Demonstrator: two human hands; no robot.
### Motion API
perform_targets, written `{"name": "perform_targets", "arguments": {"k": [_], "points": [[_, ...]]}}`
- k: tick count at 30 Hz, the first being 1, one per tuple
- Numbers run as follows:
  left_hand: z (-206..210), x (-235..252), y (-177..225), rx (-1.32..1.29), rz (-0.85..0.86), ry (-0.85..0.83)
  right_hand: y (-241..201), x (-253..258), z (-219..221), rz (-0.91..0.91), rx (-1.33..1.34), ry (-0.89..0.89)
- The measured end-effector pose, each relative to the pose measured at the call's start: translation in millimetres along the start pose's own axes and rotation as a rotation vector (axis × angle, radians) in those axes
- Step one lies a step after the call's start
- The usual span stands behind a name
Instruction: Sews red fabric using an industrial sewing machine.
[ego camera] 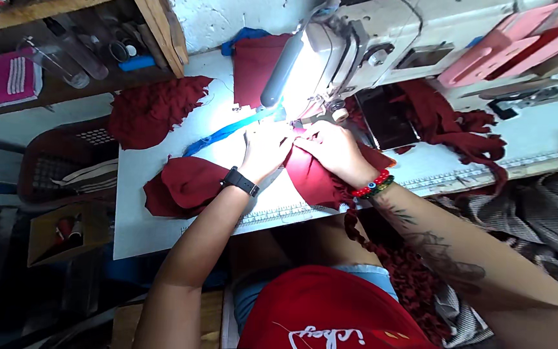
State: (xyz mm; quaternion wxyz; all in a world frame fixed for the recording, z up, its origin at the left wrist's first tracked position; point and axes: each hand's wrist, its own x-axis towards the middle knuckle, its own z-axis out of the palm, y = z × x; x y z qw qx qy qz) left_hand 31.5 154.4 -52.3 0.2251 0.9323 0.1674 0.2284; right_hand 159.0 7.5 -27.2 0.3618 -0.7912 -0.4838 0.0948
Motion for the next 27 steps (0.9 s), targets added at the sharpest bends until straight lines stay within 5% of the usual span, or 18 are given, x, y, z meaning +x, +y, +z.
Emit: {"name": "perform_targets", "arguments": {"k": [8,13,16,18,27], "points": [[-2,-4,3,0.261,0.111,-0.001,-8,-20,6,-0.25,-0.345,-0.022],[-15,-4,7,0.262,0.035,-0.045,-29,-33,5,-0.249,-0.427,-0.121],[-21,-7,12,0.131,0.204,-0.009,-37,-39,7,-0.248,-0.468,-0.161],[-22,-12,17,0.076,0.31,-0.077,-34,-43,10,-0.295,-0.481,-0.14],[-25,-28,18,0.151,0.26,-0.22,9,-9,-19,-0.41,-0.3,-0.173]]}}
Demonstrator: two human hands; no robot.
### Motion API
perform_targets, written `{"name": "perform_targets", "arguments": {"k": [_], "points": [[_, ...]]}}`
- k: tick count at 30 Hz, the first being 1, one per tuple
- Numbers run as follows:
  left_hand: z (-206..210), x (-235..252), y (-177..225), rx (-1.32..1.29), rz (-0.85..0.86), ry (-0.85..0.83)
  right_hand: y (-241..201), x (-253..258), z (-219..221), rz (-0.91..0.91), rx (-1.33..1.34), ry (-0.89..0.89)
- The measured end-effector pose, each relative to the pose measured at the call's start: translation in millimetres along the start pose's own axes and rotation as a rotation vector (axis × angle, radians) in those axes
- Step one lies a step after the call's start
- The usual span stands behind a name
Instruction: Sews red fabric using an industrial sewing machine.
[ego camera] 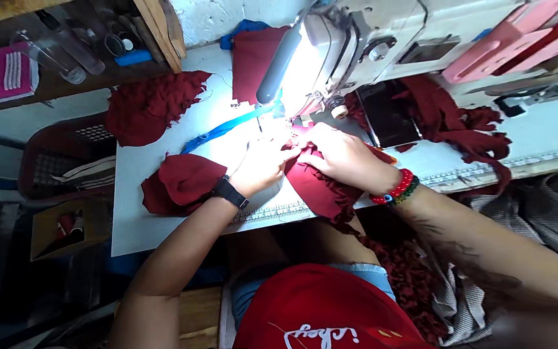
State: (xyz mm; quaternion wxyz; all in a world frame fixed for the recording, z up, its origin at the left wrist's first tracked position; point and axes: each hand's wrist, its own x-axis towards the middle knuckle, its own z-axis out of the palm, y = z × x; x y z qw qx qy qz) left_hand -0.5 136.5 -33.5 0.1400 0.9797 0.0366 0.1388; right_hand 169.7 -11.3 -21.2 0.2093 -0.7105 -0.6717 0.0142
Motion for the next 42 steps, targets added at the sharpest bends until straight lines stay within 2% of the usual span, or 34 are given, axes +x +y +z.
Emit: {"name": "perform_targets", "arguments": {"k": [5,9,17,25,33,36,40,42], "points": [[3,4,-5,-0.002,0.106,0.053,11,14,-8,-0.117,-0.204,-0.111],[7,5,-9,-0.034,0.193,0.097,19,12,-7,-0.137,-0.21,-0.115],[9,3,-6,-0.026,0.111,0.044,22,6,-2,-0.075,-0.118,-0.117],[10,9,-9,0.018,0.062,0.017,27,16,-8,0.037,-0.061,-0.228],[15,8,-16,-0.063,0.073,0.1,28,19,-9,0.066,-0.043,-0.241],[13,7,-13,-0.045,0.036,0.058,27,19,-6,0.081,-0.059,-0.221],[10,10,-13,0.019,0.043,-0.017,29,11,5,0.049,-0.068,-0.07],[12,8,-12,0.026,0.04,0.014,30,9,6,0.014,-0.072,-0.036]]}}
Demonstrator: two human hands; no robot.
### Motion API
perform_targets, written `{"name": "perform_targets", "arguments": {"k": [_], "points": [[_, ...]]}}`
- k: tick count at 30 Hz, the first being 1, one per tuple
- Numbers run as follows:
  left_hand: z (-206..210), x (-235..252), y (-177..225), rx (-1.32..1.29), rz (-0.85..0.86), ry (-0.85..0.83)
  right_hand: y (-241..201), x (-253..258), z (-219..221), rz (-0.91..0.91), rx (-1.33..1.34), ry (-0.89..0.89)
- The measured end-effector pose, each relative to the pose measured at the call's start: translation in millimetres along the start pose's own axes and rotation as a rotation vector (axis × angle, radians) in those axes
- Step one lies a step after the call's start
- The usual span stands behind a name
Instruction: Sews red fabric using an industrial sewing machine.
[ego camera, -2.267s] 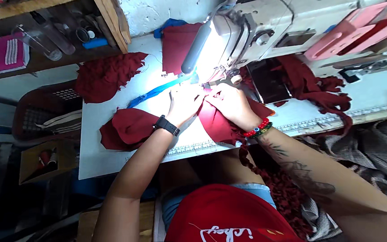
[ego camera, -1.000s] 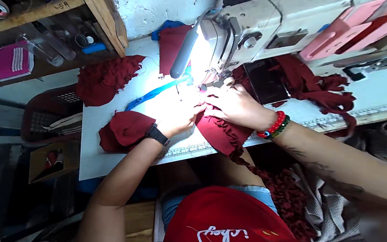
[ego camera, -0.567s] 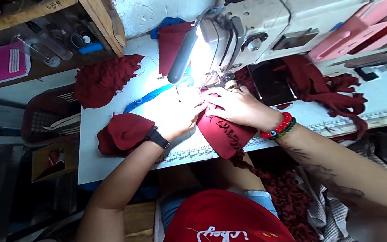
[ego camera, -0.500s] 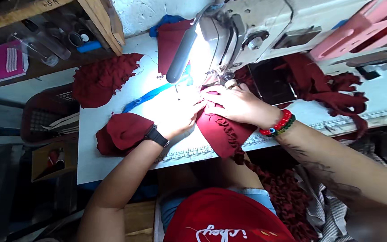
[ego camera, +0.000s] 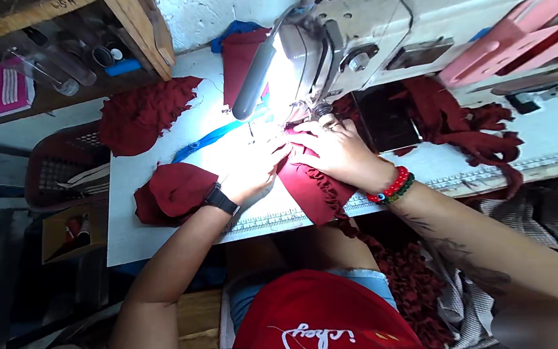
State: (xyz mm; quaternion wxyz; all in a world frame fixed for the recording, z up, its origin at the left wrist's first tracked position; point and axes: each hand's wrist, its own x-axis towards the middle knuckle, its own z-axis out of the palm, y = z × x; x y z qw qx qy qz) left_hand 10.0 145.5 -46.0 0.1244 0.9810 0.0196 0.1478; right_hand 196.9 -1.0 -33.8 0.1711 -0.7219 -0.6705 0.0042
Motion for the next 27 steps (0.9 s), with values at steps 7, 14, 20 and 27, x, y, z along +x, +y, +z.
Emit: {"name": "perform_targets", "arguments": {"k": [7,14,20,27], "points": [[-2,6,0,-0.21,-0.13,0.159,-1,2,-5,-0.108,-0.047,-0.023],[8,31,-7,-0.052,-0.434,0.164,0,2,-8,-0.148,-0.093,-0.038],[0,40,-10,-0.092,-0.531,0.161,2,1,-5,-0.132,-0.043,-0.004],[0,35,-15,-0.141,-0.492,0.145,-2,2,-8,-0.113,-0.075,-0.024]]}}
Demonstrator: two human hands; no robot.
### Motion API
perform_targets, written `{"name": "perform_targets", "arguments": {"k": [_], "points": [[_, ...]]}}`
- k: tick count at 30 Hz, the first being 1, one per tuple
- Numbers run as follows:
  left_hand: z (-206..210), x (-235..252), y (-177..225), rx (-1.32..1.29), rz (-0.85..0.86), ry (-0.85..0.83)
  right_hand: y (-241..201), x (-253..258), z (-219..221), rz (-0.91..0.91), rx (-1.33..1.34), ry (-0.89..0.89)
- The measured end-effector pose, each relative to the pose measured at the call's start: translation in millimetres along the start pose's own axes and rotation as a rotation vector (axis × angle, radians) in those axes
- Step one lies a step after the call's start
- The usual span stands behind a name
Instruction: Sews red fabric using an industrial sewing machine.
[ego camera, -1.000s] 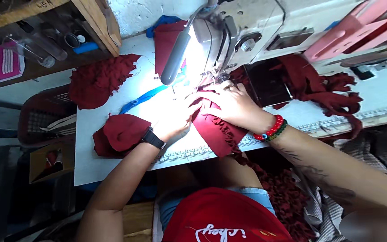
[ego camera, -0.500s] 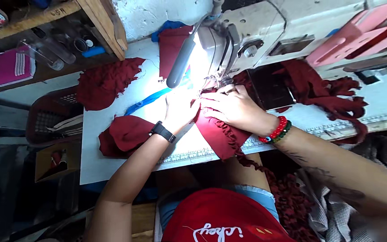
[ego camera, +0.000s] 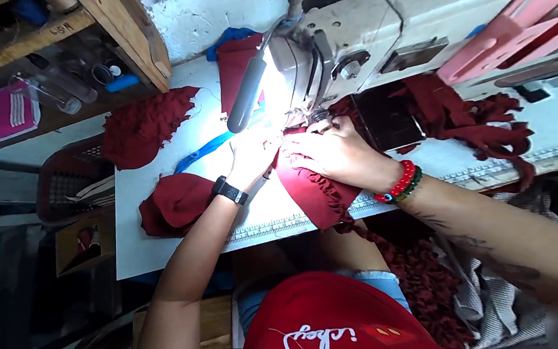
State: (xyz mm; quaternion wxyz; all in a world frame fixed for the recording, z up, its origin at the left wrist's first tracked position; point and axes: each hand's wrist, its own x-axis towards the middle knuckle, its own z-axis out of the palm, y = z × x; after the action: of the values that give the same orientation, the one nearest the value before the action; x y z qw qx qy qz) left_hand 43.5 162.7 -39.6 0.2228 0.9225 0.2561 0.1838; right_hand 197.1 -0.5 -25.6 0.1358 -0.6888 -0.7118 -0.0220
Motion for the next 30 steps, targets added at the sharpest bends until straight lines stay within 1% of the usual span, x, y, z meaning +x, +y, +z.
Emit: {"name": "perform_targets", "arguments": {"k": [1,2,3,6,8,10,12,16,17,19,22,24,26,28,30], "points": [[6,-1,-3,0.006,0.031,0.072,-1,0,1,-0.001,-0.004,0.004],[8,-3,-5,-0.007,0.045,0.098,-2,-1,1,0.002,-0.006,-0.001],[8,-2,-6,-0.017,0.052,0.098,-2,-1,1,0.005,-0.007,0.001],[2,1,-4,-0.041,0.026,0.023,-4,-1,1,0.03,-0.016,-0.006],[1,0,-2,-0.055,0.032,0.029,-8,-4,5,0.056,-0.042,0.005],[-1,-4,1,-0.1,0.043,0.05,-13,-8,7,0.067,-0.04,0.064],[-3,-14,5,-0.12,0.128,0.067,-19,-10,7,0.074,-0.064,0.109],[-9,-36,10,0.017,0.409,-0.051,-34,-16,6,0.062,-0.05,0.116],[-9,-37,10,0.062,0.448,-0.077,-36,-17,5,0.084,-0.032,0.111],[-9,-40,7,0.081,0.431,-0.127,-42,-19,0,0.18,0.038,0.066],[-6,-33,-1,0.012,0.381,-0.174,-47,-24,-14,0.321,0.225,-0.011],[-3,-28,-1,-0.028,0.387,-0.141,-51,-26,-26,0.379,0.35,-0.026],[-2,-24,-1,0.008,0.374,-0.143,-53,-26,-32,0.421,0.472,-0.036],[0,-22,0,0.023,0.382,-0.135,-48,-24,-32,0.462,0.61,-0.047],[1,-20,-1,0.022,0.415,-0.089,-37,-19,-27,0.498,0.759,-0.068]]}}
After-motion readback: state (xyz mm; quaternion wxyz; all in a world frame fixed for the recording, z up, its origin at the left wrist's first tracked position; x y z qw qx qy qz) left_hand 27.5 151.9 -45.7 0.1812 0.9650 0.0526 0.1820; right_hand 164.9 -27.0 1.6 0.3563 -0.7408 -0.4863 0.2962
